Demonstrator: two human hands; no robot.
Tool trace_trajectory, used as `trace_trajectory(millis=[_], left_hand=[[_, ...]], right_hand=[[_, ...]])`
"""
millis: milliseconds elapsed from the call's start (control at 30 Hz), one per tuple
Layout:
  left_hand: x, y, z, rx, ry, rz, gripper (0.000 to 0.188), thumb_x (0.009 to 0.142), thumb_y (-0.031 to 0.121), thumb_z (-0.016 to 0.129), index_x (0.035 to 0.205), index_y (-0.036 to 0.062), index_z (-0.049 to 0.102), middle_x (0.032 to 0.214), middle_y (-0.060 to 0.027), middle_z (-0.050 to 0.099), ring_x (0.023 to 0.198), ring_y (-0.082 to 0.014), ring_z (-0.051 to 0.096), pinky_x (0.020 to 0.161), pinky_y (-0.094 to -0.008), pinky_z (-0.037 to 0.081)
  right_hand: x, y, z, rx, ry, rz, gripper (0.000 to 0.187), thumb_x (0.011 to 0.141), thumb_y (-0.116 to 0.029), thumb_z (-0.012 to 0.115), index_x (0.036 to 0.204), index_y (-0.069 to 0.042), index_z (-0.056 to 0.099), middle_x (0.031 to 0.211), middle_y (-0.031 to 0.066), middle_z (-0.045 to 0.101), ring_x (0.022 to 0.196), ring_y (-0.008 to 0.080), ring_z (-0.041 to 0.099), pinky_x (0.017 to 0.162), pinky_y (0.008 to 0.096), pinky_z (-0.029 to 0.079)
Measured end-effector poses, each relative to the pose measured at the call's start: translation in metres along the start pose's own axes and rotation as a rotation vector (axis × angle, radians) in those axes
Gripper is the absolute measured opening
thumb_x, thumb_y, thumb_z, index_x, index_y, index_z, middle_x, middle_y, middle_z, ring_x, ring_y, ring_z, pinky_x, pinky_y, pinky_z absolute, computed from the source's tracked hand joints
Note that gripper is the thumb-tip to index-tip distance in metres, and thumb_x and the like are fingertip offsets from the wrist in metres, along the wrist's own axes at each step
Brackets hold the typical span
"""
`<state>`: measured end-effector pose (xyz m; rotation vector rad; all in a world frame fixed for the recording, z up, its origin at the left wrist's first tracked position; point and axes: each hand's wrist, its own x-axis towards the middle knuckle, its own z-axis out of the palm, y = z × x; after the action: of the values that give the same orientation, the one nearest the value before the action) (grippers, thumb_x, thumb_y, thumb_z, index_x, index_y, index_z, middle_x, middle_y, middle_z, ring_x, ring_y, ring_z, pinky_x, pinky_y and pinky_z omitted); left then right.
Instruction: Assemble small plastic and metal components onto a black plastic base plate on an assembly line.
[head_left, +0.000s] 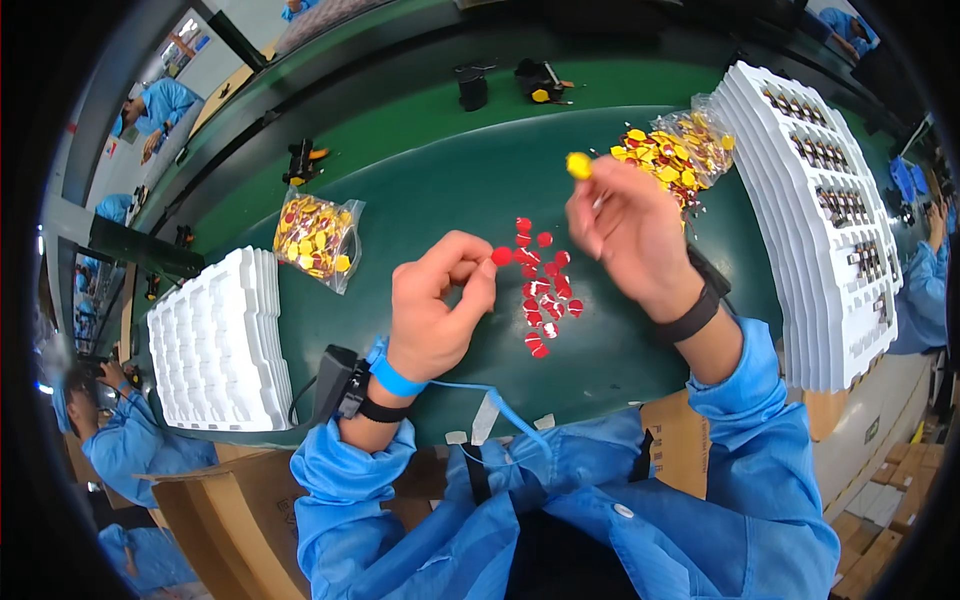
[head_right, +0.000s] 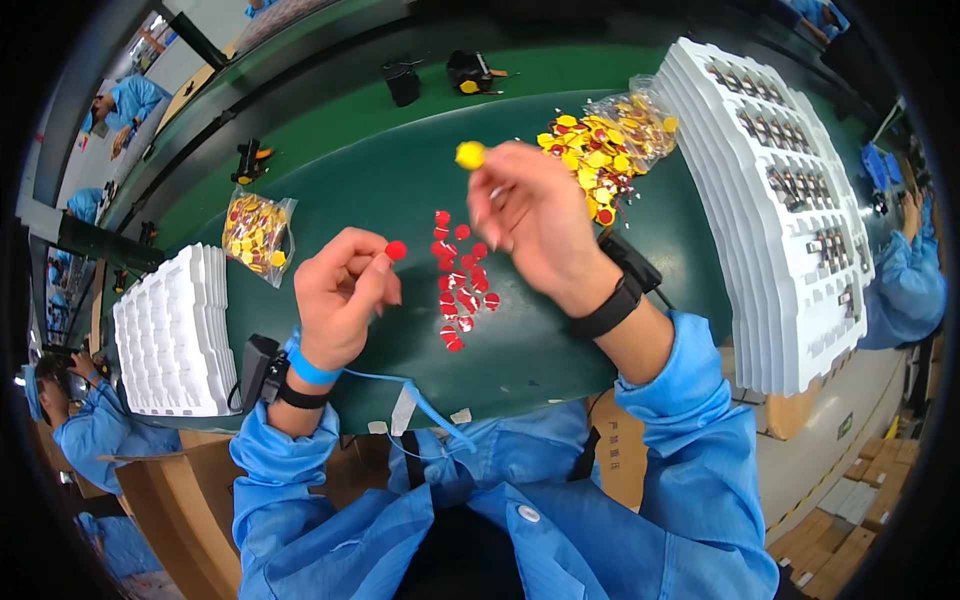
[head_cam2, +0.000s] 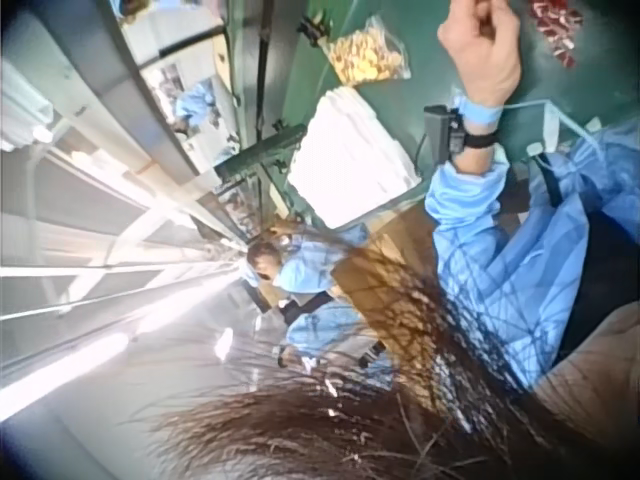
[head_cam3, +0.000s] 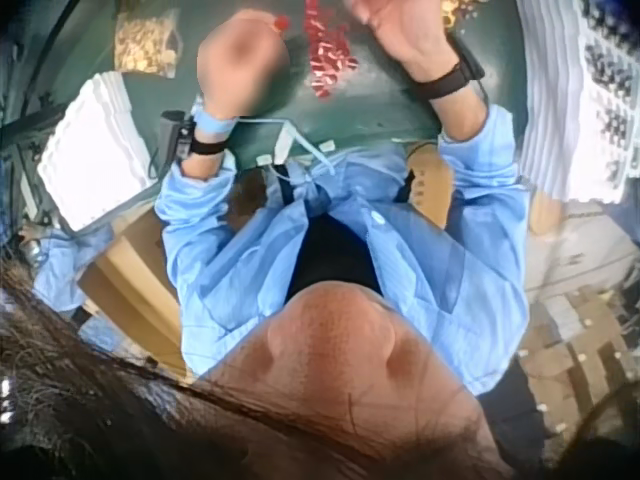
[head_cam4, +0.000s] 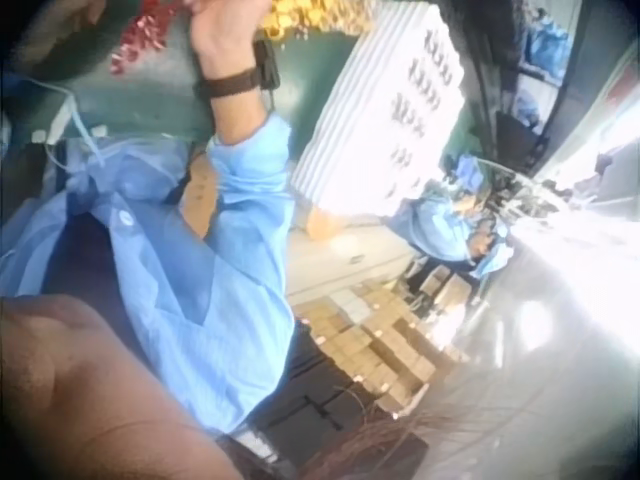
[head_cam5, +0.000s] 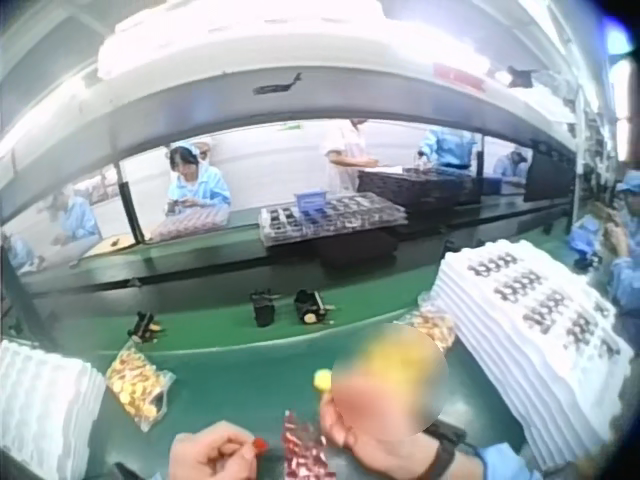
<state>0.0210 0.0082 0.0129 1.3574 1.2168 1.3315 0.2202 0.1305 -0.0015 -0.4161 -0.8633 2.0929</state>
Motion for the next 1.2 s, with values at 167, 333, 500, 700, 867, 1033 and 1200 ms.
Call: trace_trajectory(millis=[167, 333, 500, 700, 867, 1033, 1200], left_hand=[[0.048, 0.010, 0.014, 1.077, -0.267, 0.483, 0.012, 0.086, 0.009, 0.062, 0.089, -0.0004, 0.055, 0.064, -0.0112, 0.059, 0.054, -0.0260, 0.061, 0.050, -0.0352, 0.048], [0.077, -0.006, 0.044, 1.493, -0.789, 0.277, 0.018, 0.084, 0.017, 0.061, 0.084, 0.0005, 0.055, 0.070, -0.0168, 0.065, 0.069, -0.0329, 0.066, 0.058, -0.0431, 0.051], [0.123, -0.004, 0.018, 0.935, -0.917, 0.191, 0.055, 0.100, 0.040, 0.045, 0.070, -0.0025, 0.061, 0.056, -0.0201, 0.057, 0.048, -0.0338, 0.057, 0.056, -0.0446, 0.049], [0.209, -0.002, -0.061, 1.038, 0.406, 0.135, 0.055, 0.090, 0.047, 0.062, 0.064, -0.0014, 0.064, 0.054, -0.0084, 0.056, 0.055, -0.0167, 0.058, 0.050, -0.0334, 0.042], [0.238, -0.037, -0.085, 0.697, -0.075, -0.227, 0.043, 0.084, 0.028, 0.077, 0.106, -0.0012, 0.054, 0.064, -0.0076, 0.057, 0.050, -0.0148, 0.056, 0.035, -0.0294, 0.035], [0.163, 0.008, -0.048, 0.553, -0.098, -0.132, 0.036, 0.076, 0.007, 0.082, 0.099, 0.0017, 0.056, 0.061, 0.0001, 0.054, 0.042, -0.0060, 0.044, 0.037, -0.0243, 0.029], [0.067, 0.006, -0.002, 0.161, -0.076, -0.065, 0.023, 0.074, 0.000, 0.081, 0.087, -0.0005, 0.062, 0.067, 0.0082, 0.051, 0.058, 0.0014, 0.042, 0.048, -0.0199, 0.031]], right_hand=[[0.011, -0.017, -0.008, -0.163, 0.272, -0.338, 0.019, 0.094, -0.014, 0.058, 0.087, 0.002, 0.065, 0.075, 0.0109, 0.066, 0.056, 0.0172, 0.061, 0.050, 0.0258, 0.045], [0.011, -0.018, -0.009, -0.168, 0.255, -0.317, 0.018, 0.093, -0.012, 0.060, 0.084, 0.002, 0.065, 0.075, 0.0108, 0.066, 0.056, 0.0166, 0.062, 0.051, 0.0260, 0.046], [0.006, -0.026, -0.012, -0.141, 0.255, -0.319, 0.018, 0.093, -0.011, 0.060, 0.081, 0.001, 0.064, 0.071, 0.0099, 0.064, 0.054, 0.0156, 0.059, 0.049, 0.0250, 0.043], [0.008, -0.025, -0.008, -0.181, 0.245, -0.350, 0.018, 0.093, -0.009, 0.060, 0.079, 0.001, 0.065, 0.068, 0.0087, 0.064, 0.050, 0.0131, 0.058, 0.045, 0.0222, 0.042], [0.016, -0.009, -0.020, -0.345, 0.283, -0.248, 0.015, 0.092, -0.007, 0.060, 0.082, 0.002, 0.067, 0.071, 0.0077, 0.065, 0.055, 0.0126, 0.062, 0.046, 0.0218, 0.045], [0.015, -0.004, -0.003, -0.484, 0.185, -0.287, 0.013, 0.092, -0.007, 0.063, 0.089, 0.004, 0.069, 0.076, 0.0075, 0.067, 0.064, 0.0128, 0.066, 0.054, 0.0226, 0.050], [-0.004, -0.009, 0.016, -0.539, -0.038, -0.251, 0.012, 0.093, -0.006, 0.064, 0.089, 0.004, 0.070, 0.077, 0.0072, 0.068, 0.066, 0.0109, 0.065, 0.057, 0.0223, 0.051]])
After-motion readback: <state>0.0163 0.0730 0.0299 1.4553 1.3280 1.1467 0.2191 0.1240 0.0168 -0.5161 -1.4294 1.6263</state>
